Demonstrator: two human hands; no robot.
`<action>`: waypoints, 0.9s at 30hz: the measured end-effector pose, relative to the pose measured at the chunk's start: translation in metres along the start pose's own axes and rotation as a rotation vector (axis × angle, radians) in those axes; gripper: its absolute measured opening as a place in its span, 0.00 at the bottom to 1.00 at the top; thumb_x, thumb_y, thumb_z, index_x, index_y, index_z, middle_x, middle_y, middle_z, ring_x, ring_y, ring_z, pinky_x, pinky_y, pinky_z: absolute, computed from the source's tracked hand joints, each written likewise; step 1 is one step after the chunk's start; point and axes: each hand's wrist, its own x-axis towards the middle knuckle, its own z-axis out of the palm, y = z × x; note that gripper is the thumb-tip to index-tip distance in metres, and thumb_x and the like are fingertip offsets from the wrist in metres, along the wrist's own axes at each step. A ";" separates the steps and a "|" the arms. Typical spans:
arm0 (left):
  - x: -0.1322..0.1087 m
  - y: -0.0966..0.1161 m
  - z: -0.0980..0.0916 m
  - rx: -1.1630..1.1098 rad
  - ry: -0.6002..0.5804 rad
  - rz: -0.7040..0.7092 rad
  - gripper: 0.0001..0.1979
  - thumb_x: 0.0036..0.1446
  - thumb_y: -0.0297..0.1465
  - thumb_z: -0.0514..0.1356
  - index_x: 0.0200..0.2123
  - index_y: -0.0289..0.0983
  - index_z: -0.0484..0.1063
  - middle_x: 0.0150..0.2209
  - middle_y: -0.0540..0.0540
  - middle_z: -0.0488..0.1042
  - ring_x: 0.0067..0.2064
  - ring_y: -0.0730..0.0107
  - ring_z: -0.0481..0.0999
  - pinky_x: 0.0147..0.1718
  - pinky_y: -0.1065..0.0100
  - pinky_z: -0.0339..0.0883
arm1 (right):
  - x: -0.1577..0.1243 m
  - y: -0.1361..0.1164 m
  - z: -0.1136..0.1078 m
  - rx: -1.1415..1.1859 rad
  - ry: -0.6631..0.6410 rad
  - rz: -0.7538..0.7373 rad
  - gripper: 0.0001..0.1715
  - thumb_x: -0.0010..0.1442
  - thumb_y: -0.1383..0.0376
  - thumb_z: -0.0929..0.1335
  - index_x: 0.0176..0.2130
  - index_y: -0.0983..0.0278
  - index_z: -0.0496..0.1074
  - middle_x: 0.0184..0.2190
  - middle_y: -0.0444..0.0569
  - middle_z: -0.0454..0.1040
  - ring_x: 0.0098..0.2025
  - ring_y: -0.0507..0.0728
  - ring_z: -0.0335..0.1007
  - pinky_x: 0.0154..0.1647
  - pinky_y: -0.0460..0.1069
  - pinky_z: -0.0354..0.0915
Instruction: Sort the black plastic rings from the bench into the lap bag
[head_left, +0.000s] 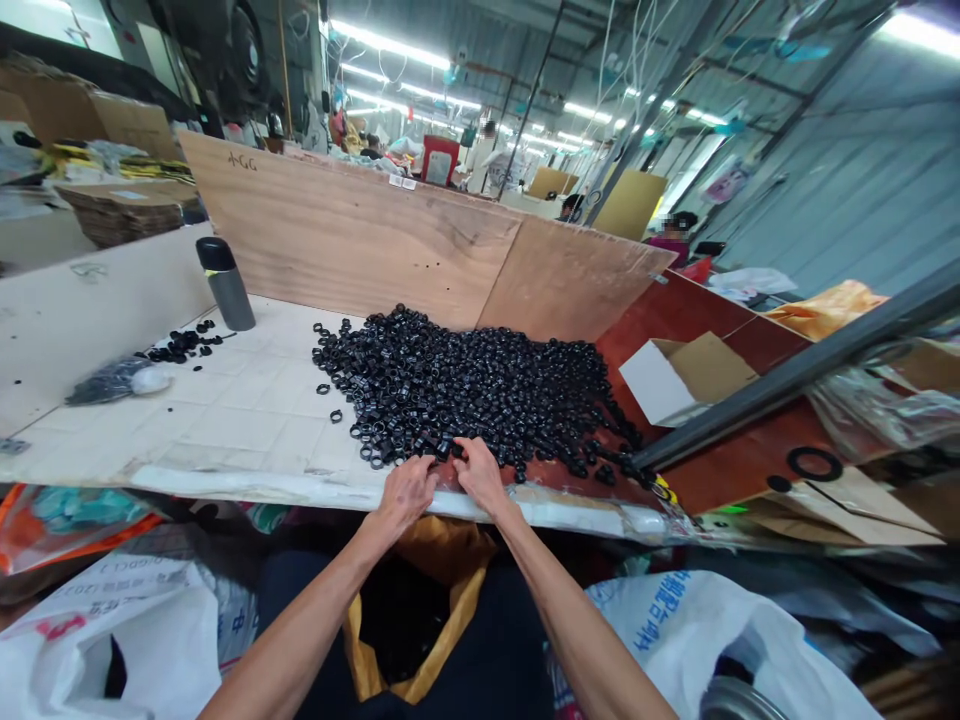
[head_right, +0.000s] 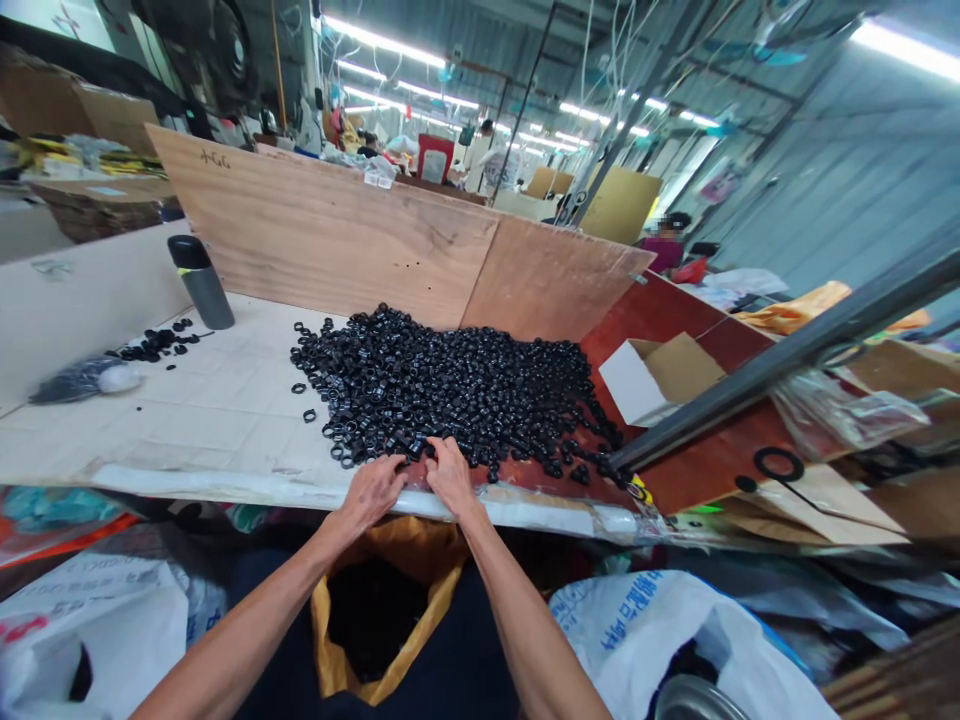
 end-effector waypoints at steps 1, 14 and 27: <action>0.005 0.003 0.004 0.051 -0.024 -0.038 0.14 0.63 0.28 0.56 0.51 0.36 0.74 0.42 0.39 0.78 0.42 0.60 0.78 0.43 0.64 0.69 | 0.001 0.002 0.004 -0.039 -0.011 -0.013 0.22 0.57 0.70 0.65 0.51 0.63 0.74 0.39 0.51 0.71 0.39 0.57 0.71 0.44 0.51 0.68; 0.000 -0.006 0.022 0.142 0.027 0.043 0.14 0.68 0.30 0.49 0.44 0.41 0.74 0.52 0.42 0.70 0.38 0.65 0.77 0.31 0.67 0.67 | -0.009 0.007 0.011 0.209 0.036 0.005 0.11 0.62 0.68 0.65 0.43 0.63 0.75 0.42 0.52 0.70 0.42 0.57 0.71 0.42 0.50 0.70; 0.006 -0.027 0.040 -0.333 0.359 0.111 0.15 0.61 0.26 0.59 0.51 0.38 0.71 0.43 0.45 0.79 0.38 0.66 0.80 0.39 0.67 0.75 | -0.013 0.005 0.003 0.796 -0.170 0.234 0.16 0.55 0.60 0.74 0.45 0.60 0.76 0.44 0.49 0.80 0.43 0.59 0.78 0.49 0.54 0.73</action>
